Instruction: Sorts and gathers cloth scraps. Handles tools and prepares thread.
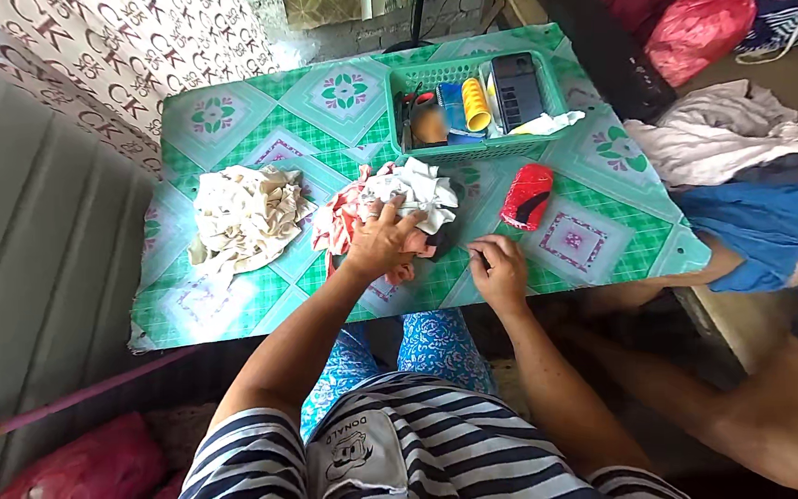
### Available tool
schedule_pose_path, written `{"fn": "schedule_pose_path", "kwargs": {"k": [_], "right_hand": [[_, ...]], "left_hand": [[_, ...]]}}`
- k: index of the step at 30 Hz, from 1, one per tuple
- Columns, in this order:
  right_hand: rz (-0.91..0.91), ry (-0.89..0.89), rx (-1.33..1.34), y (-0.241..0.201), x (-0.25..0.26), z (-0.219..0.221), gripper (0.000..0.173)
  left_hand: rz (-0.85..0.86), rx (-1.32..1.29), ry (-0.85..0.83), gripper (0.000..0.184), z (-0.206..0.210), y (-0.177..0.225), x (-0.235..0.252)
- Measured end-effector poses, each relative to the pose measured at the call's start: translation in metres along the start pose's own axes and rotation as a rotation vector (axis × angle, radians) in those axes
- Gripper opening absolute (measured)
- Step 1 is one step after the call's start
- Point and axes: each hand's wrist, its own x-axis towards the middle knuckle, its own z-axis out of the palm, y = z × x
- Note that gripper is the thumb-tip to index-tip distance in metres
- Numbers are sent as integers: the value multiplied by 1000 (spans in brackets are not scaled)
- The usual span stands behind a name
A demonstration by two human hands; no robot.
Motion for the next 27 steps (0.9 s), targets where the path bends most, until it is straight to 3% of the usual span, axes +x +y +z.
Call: {"fn": "schedule_pose_path", "kwargs": {"k": [3, 7, 10, 12, 15, 17, 20, 23, 27], "right_hand": [[4, 2, -7, 0, -1, 0, 20], [-5, -5, -38, -3, 2, -1, 20], [6, -38, -64, -6, 3, -2, 18], [2, -31, -73, -6, 3, -1, 17], [-9, -28, -71, -6, 3, -1, 17], [-15, -27, -60, -6, 4, -2, 17], [-31, -8, -54, -2, 2, -2, 18], [-30, -17, -48, -2, 2, -2, 21], [-27, -13, -31, -5, 3, -1, 20]], "left_hand": [[-20, 16, 13, 75, -6, -25, -24], [27, -106, -121, 76, -36, -44, -45], [101, -192, 50, 63, -61, -57, -36], [96, -209, 99, 64, -76, -58, -20], [46, -182, -30, 80, -84, -49, 8], [35, -120, -191, 81, -83, -41, 25], [58, -43, -313, 58, -79, -32, 45], [97, -23, -232, 24, -81, -33, 55], [99, -131, -176, 21, -81, -40, 53]]}}
